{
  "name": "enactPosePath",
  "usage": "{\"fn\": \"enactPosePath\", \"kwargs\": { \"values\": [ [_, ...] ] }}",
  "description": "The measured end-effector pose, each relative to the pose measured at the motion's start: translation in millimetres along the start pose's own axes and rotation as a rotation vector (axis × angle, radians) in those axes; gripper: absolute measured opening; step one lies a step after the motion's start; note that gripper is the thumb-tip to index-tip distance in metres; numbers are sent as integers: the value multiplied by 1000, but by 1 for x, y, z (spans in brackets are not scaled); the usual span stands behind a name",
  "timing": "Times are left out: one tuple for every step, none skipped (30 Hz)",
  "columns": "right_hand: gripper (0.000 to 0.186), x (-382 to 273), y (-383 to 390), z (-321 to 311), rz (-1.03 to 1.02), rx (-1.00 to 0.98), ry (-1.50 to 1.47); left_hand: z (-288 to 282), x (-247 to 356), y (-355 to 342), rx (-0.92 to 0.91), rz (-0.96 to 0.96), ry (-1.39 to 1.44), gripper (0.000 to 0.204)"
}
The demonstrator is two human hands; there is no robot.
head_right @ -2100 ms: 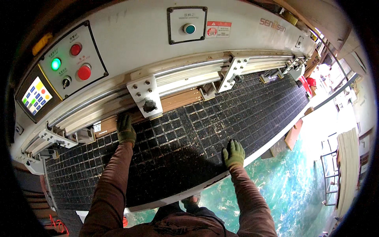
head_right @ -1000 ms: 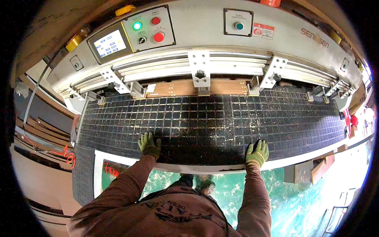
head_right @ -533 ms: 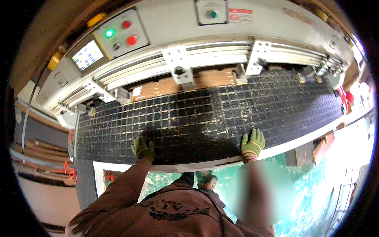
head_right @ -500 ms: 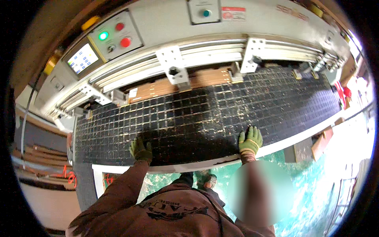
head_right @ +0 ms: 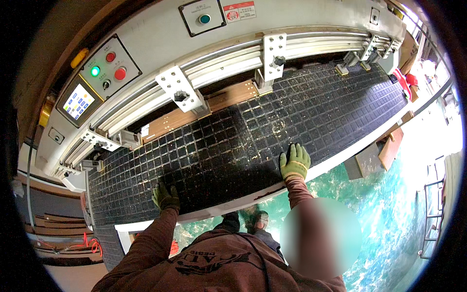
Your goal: The person operates a CNC cutting machine in a workshop. They place wooden planks on the machine bed, adjust the clamps, and press the start button to begin cutting. The person then removes the cut pieces and stacks them.
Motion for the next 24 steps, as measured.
{"fn": "enactPosePath", "kwargs": {
  "values": [
    [61,0,0,0,0,-1,-1,0,0,0,-2,2,-1,76],
    [61,0,0,0,-3,-2,-1,1,-1,1,-5,1,-1,76],
    [61,0,0,1,-2,3,1,1,-1,2,-2,9,-4,76],
    [61,1,1,1,-1,7,2,2,-2,1,1,16,-8,76],
    [61,0,0,0,-4,11,3,3,-4,1,5,20,-12,76],
    [61,-1,0,1,-6,6,-1,5,-7,0,10,22,-7,75],
    [62,-2,0,1,-8,1,-5,7,-11,-1,16,24,-2,75],
    [62,-1,-1,1,-11,-4,-6,8,-10,-1,20,25,5,75],
    [62,-1,-1,2,-9,-12,-1,8,-9,0,24,32,3,75],
    [62,0,-1,2,-8,-20,4,7,-9,1,28,39,1,75],
    [62,0,-2,3,-7,-26,9,6,-6,1,33,45,1,76],
    [62,1,-2,3,-4,-25,10,6,-5,1,31,47,-4,76],
    [62,2,-2,4,-1,-24,12,6,-4,1,28,49,-8,76],
    [62,2,-2,3,1,-24,12,5,-3,1,26,51,-14,76],
    [62,2,-2,3,3,-31,16,5,-2,1,16,44,-21,76],
    [62,1,-3,3,1,-30,19,5,-2,2,6,37,-27,76],
    [62,-1,-3,4,-5,-30,18,3,-4,2,-2,25,-35,76],
    [62,-3,-3,5,-12,-31,16,4,-5,1,-11,18,-40,77],
    [62,-3,-2,4,-28,-4,27,6,-5,1,-19,10,-45,77],
    [60,-5,-2,3,-51,20,58,6,-8,0,-24,-5,-52,77],
    [60,-3,-1,5,-46,23,60,4,-6,0,-39,-7,-35,77],
    [60,-1,-1,6,-41,26,62,3,-3,0,-53,-11,-18,77],
    [59,0,0,7,-28,42,48,0,0,-1,-65,-14,-3,77],
    [59,1,0,10,-37,51,50,-3,5,-1,-65,-6,4,77]
  ]
}}
Point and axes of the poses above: each hand's wrist, its own y-axis away from the middle knuckle, its own z-axis out of the palm, x = y × z, the point moved 7 cm from there along -y, towards the middle knuckle, and after that the axes turned 12 degrees about y, right-handed, at the moved point
